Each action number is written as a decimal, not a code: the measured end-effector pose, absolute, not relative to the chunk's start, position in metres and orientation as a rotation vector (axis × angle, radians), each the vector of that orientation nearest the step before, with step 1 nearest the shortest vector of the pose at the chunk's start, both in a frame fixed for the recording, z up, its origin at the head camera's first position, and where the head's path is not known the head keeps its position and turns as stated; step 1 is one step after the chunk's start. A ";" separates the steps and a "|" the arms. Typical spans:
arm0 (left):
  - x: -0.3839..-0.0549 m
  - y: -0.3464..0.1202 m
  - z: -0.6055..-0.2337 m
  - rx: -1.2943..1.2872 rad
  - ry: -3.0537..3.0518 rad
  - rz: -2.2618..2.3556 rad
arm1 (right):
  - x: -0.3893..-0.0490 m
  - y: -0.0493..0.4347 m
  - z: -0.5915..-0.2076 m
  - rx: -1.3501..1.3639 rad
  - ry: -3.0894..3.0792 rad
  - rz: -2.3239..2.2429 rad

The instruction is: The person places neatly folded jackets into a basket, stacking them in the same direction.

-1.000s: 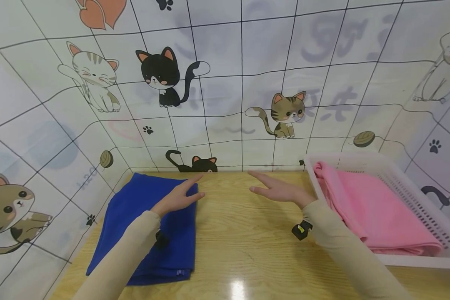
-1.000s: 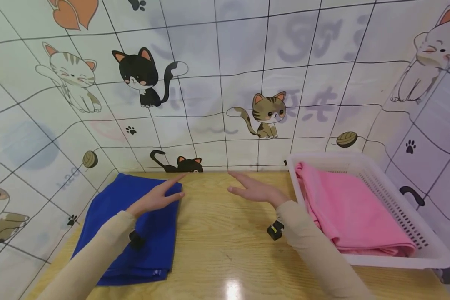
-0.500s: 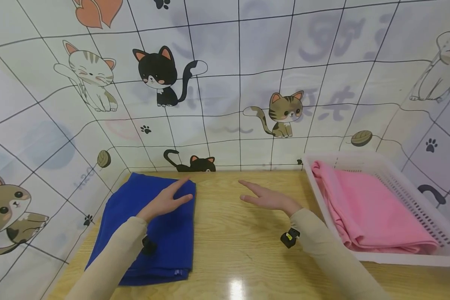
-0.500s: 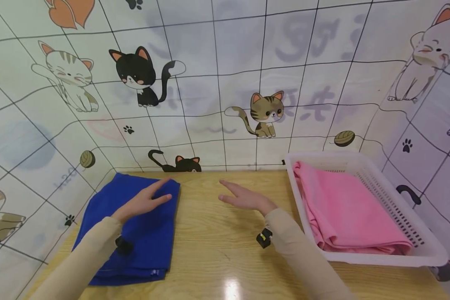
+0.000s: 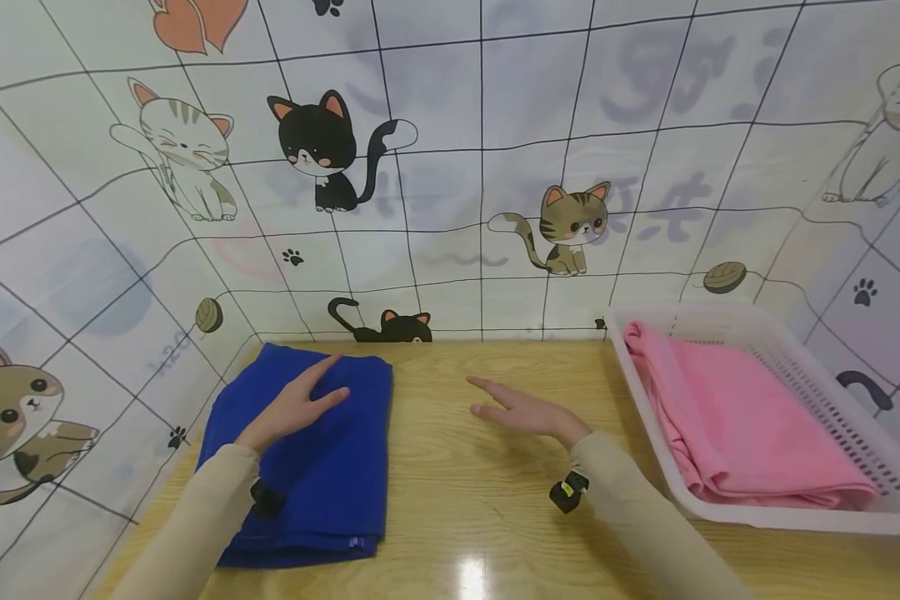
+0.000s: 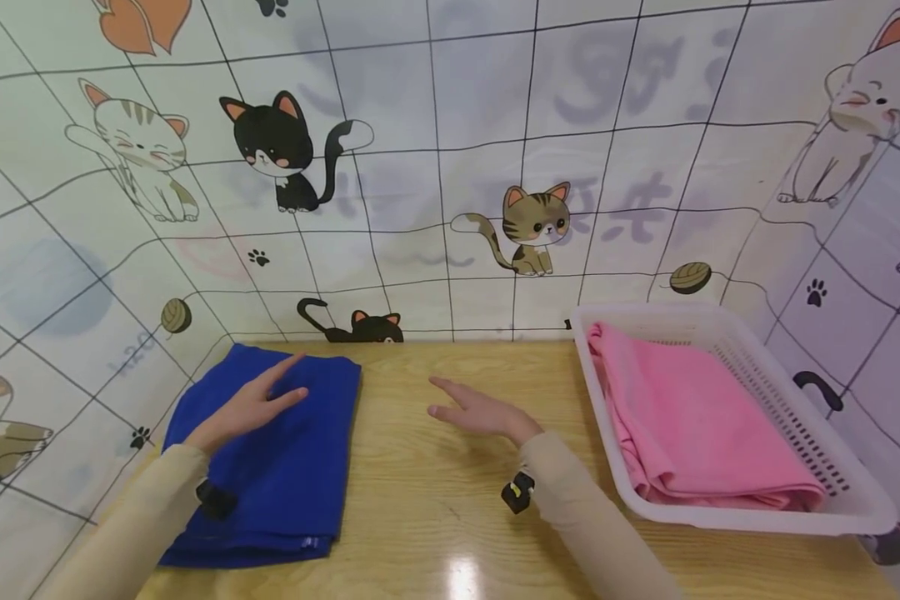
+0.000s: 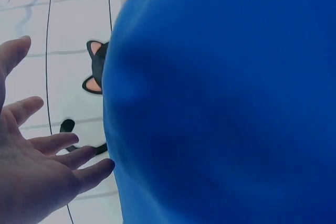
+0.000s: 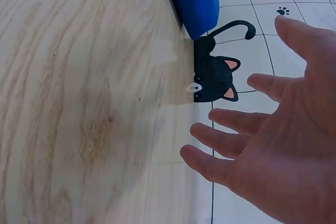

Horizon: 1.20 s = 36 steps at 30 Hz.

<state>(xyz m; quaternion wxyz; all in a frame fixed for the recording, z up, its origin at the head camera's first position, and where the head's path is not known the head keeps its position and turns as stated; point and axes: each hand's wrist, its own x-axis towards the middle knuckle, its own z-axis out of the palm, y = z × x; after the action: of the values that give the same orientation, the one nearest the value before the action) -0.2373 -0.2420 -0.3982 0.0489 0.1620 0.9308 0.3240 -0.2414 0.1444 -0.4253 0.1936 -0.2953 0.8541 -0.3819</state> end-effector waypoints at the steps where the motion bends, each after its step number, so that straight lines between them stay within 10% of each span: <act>1: -0.236 -0.246 -0.398 0.476 2.844 0.983 | -0.241 0.144 -0.426 -0.825 2.393 -1.072; 36: -0.213 -0.365 -0.416 0.236 2.871 1.055 | -0.228 0.079 -0.460 -0.830 2.223 -1.341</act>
<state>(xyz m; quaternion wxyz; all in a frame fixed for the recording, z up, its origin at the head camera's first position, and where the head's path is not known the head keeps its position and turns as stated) -0.2128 -0.3650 -0.4161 0.0368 0.0770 0.9352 0.3437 -0.2279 0.0791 -0.4603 0.2063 -0.2979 0.7981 -0.4815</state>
